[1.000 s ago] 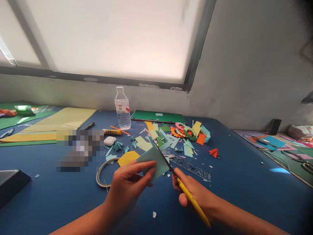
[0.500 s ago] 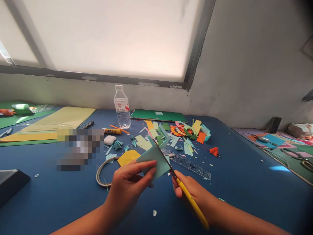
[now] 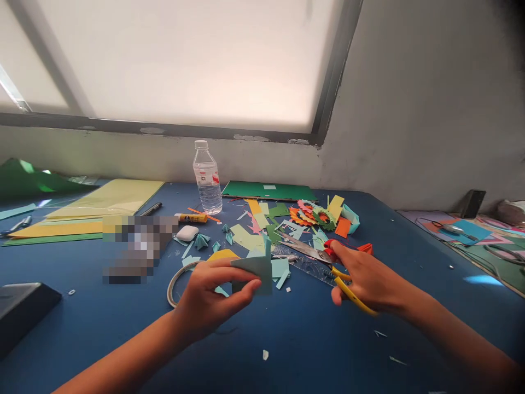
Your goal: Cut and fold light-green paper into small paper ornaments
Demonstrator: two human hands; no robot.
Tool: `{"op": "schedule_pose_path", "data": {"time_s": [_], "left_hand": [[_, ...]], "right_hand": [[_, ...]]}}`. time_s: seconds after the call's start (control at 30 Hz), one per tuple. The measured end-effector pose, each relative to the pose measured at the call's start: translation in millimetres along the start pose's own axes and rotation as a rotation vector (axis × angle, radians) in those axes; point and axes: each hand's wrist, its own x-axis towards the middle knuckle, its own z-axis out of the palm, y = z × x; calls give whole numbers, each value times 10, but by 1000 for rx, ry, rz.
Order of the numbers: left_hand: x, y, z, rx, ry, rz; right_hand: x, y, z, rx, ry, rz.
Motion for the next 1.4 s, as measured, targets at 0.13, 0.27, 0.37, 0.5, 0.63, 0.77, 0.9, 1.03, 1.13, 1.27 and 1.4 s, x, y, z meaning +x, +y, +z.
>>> {"op": "schedule_pose_path", "data": {"time_s": [0.13, 0.27, 0.37, 0.5, 0.63, 0.77, 0.9, 1.03, 1.13, 1.27, 1.4], "left_hand": [[13, -70, -32, 31, -51, 116], [4, -104, -28, 114, -50, 245], [1, -117, -10, 169, -78, 323], [-11, -126, 3, 234, -108, 401], [-26, -121, -9, 286, -148, 417], [-18, -113, -13, 317, -176, 423], [-13, -104, -9, 313, -176, 415], [-19, -102, -8, 326, -170, 425], [-19, -106, -6, 330, -164, 423], [-12, -104, -2, 306, -161, 425], [-15, -103, -4, 303, -148, 427]], "right_hand": [[-13, 14, 0, -73, -22, -87], [-36, 13, 14, -102, -16, -116], [-59, 13, 23, -159, 14, -148], [-68, -1, 55, -208, 71, -205], [-65, 0, 82, -212, 82, -238], [-65, 11, 89, -195, 94, -256], [-70, -3, 80, -170, 67, -247], [-70, -30, 66, -179, 53, -224], [-68, -35, 69, -181, 69, -231], [-71, -32, 79, -186, 98, -259], [-77, -22, 77, -199, 114, -283]]}}
